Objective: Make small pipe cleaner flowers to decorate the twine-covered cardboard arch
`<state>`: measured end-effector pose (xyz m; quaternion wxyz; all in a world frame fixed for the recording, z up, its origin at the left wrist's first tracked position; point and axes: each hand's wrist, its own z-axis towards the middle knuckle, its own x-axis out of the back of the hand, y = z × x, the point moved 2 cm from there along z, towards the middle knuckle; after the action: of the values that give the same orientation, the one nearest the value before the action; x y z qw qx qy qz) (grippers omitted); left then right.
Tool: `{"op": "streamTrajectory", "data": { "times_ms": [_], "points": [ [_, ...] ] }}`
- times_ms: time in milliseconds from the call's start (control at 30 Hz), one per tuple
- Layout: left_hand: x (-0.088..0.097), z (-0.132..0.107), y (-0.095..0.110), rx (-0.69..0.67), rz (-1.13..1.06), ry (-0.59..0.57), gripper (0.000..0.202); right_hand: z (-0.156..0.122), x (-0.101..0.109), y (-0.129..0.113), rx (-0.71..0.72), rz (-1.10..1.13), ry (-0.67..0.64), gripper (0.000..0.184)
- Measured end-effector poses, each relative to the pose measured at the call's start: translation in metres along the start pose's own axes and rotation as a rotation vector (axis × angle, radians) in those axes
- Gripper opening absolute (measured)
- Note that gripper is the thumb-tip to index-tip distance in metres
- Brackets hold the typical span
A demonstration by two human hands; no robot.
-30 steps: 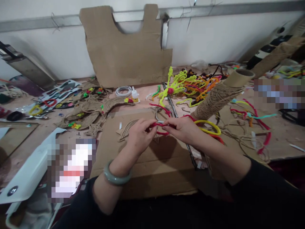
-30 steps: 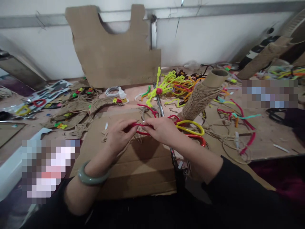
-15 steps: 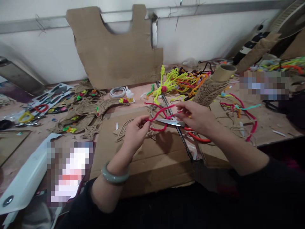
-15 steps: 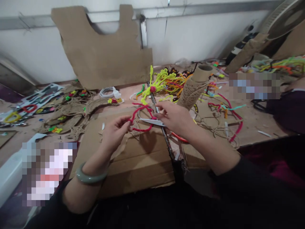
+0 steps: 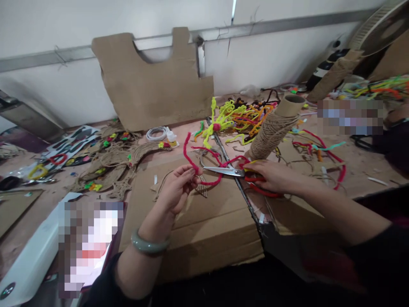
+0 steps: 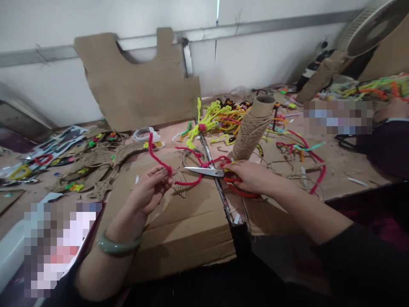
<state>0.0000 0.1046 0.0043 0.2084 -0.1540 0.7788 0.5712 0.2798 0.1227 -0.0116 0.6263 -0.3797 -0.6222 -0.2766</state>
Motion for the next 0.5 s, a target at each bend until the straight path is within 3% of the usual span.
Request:
{"op": "streamTrajectory", "data": {
  "times_ms": [167, 300, 400, 500],
  "points": [
    [0.002, 0.002, 0.001, -0.036, -0.041, 0.059, 0.015, -0.002, 0.006, 0.000, 0.027, 0.077, 0.168, 0.045],
    [0.001, 0.003, 0.000, -0.074, -0.055, 0.099, 0.020, -0.008, 0.019, -0.001, -0.053, 0.350, 0.315, 0.051],
    [0.000, 0.004, -0.001, -0.099, -0.032, 0.123, 0.023, -0.009, 0.026, -0.013, -0.125, 0.404, 0.313, 0.056],
    [-0.001, 0.004, -0.001, -0.125, 0.003, 0.187, 0.027, -0.006, 0.028, -0.032, -0.097, 0.244, 0.241, 0.042]
  ]
}}
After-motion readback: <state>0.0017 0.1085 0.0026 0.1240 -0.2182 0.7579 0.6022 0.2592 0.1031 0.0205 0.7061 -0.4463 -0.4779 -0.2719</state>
